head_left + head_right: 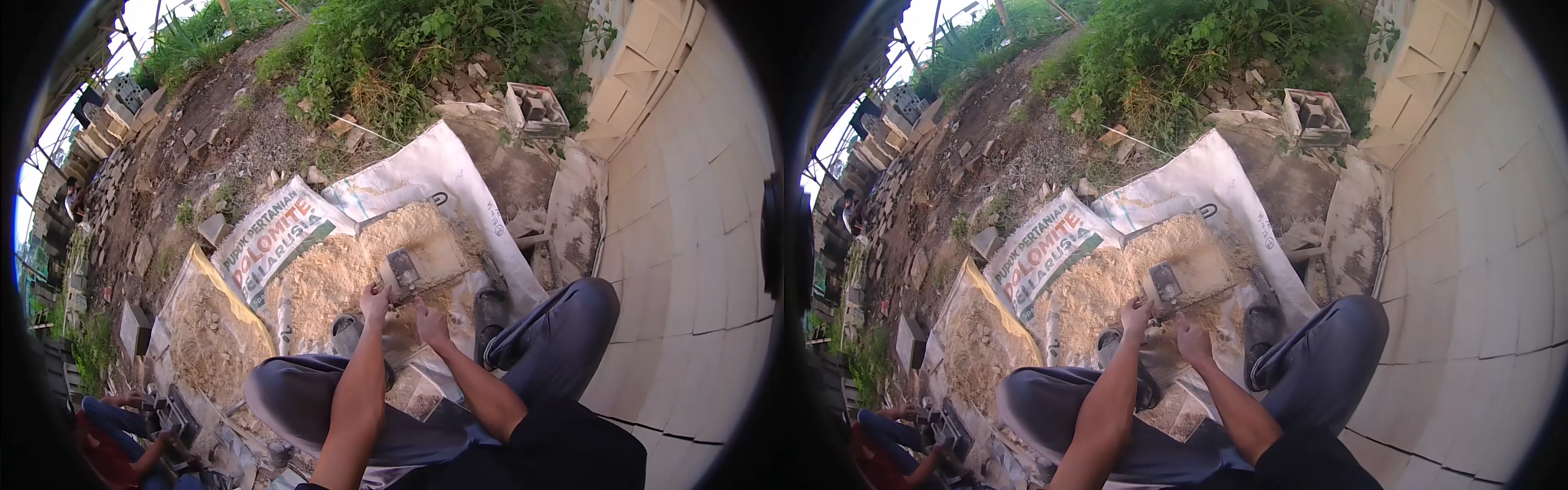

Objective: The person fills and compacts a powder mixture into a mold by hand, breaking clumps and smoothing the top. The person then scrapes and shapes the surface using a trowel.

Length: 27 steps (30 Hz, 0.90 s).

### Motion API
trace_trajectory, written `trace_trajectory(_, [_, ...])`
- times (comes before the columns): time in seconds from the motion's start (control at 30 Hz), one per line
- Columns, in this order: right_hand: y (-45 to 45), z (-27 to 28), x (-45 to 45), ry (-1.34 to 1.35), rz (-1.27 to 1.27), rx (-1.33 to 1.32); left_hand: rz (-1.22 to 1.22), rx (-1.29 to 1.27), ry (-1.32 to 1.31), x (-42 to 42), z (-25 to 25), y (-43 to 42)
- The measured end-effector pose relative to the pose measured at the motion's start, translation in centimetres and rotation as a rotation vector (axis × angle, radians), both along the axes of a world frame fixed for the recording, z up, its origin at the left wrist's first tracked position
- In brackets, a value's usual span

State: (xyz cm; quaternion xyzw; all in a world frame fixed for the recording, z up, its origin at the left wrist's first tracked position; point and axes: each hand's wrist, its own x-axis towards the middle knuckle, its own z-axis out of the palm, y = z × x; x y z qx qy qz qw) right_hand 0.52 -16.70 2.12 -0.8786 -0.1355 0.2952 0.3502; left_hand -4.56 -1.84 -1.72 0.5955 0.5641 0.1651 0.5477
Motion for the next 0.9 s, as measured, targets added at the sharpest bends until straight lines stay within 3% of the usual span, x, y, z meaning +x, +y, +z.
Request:
trace_trajectory(0.1, [0.6,2.6,0.7,-0.018,-0.068,0.171,0.085,-0.003,-0.017,0.4,-1.7,0.1])
trace_trajectory(0.2, [0.2,1.2,1.1,-0.115,-0.072,0.184,0.145,-0.117,-0.093,0.0,-2.1,0.3])
trace_trajectory(0.27, [-0.9,-2.4,0.8,-0.122,-0.083,0.095,0.153,-0.178,-0.117,0.4,-1.2,0.4])
trace_trajectory(0.37, [-0.9,-2.8,1.1,-0.103,-0.101,0.006,0.156,-0.11,0.009,0.4,0.0,0.3])
trace_trajectory(0.5, [-0.9,2.3,2.4,-0.048,-0.108,0.047,0.235,-0.212,-0.119,0.8,-1.3,0.5])
trace_trajectory(0.6, [-0.2,3.0,3.6,-0.063,-0.105,0.149,0.169,-0.131,-0.05,0.6,-1.7,0.6])
trace_trajectory(0.7, [-1.9,-3.6,3.6,-0.066,-0.065,-0.06,0.155,-0.14,-0.045,0.3,-2.0,0.8])
trace_trajectory(0.8, [-2.1,-2.3,4.0,0.009,-0.027,-0.176,0.211,-0.185,-0.111,0.5,-2.7,0.9])
trace_trajectory(0.9, [-2.6,0.5,4.5,0.03,-0.029,-0.093,0.205,-0.185,-0.136,0.9,-1.8,0.9])
